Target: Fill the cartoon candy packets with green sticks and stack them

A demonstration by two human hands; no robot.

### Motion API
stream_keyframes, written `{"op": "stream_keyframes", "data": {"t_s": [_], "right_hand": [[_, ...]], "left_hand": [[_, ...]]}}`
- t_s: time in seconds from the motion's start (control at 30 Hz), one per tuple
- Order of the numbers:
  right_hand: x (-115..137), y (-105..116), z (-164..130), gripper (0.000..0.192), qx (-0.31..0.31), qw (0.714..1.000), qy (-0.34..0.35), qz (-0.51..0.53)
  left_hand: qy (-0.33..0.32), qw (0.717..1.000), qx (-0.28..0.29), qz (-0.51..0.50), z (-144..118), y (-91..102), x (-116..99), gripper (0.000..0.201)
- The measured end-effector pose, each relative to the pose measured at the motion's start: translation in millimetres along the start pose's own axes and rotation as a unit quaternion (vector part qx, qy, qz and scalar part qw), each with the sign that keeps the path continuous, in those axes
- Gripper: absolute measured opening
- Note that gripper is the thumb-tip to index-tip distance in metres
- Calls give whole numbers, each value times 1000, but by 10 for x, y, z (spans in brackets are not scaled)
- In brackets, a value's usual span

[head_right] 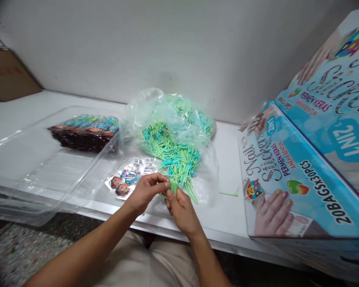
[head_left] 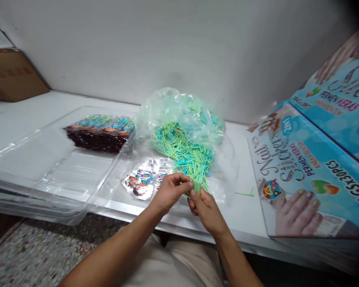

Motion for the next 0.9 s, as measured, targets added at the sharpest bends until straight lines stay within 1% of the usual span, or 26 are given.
{"op": "stream_keyframes", "data": {"t_s": [0.13,0.23,0.37,0.47,0.57,0.67,0.73,0.8,0.9], "right_hand": [[-26,-22,-13,28,17,1000,-10,9],[-40,-18,-14,30,13,999,-22,28],[-39,18,-16,33,-10,999,-29,27],[-45,-1,-28,32,0,999,-36,30],[-56,-12,-30,31,5,998,-43,35],[-47,-23,-28,32,11,999,-38,31],[-35,-24,-30,32,12,999,-30,22],[-31,-24,-36,32,12,1000,-26,11],[-31,-30,-48,33,12,1000,-21,3]], "left_hand": [[8,1000,11,9,1,4,20,22],[3,1000,21,12,-1,4,6,17],[-31,999,9,5,-2,34,-68,6],[-44,999,1,26,-10,36,-95,6],[-38,999,2,28,-21,11,-96,2],[-18,999,11,26,-25,-22,-60,10],[-18,999,15,28,-22,-36,-46,14],[-26,999,11,28,-16,-30,-46,14],[-24,999,-12,32,-13,-1,-39,9]]}}
Point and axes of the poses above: each hand's wrist, its own z-axis towards the middle knuckle, its own y-axis out of the back of the hand, x = y × z, the point moved 9 cm from there along z, towards the middle knuckle, and after that the axes turned 13 degrees about -x, right-handed, at the moved point
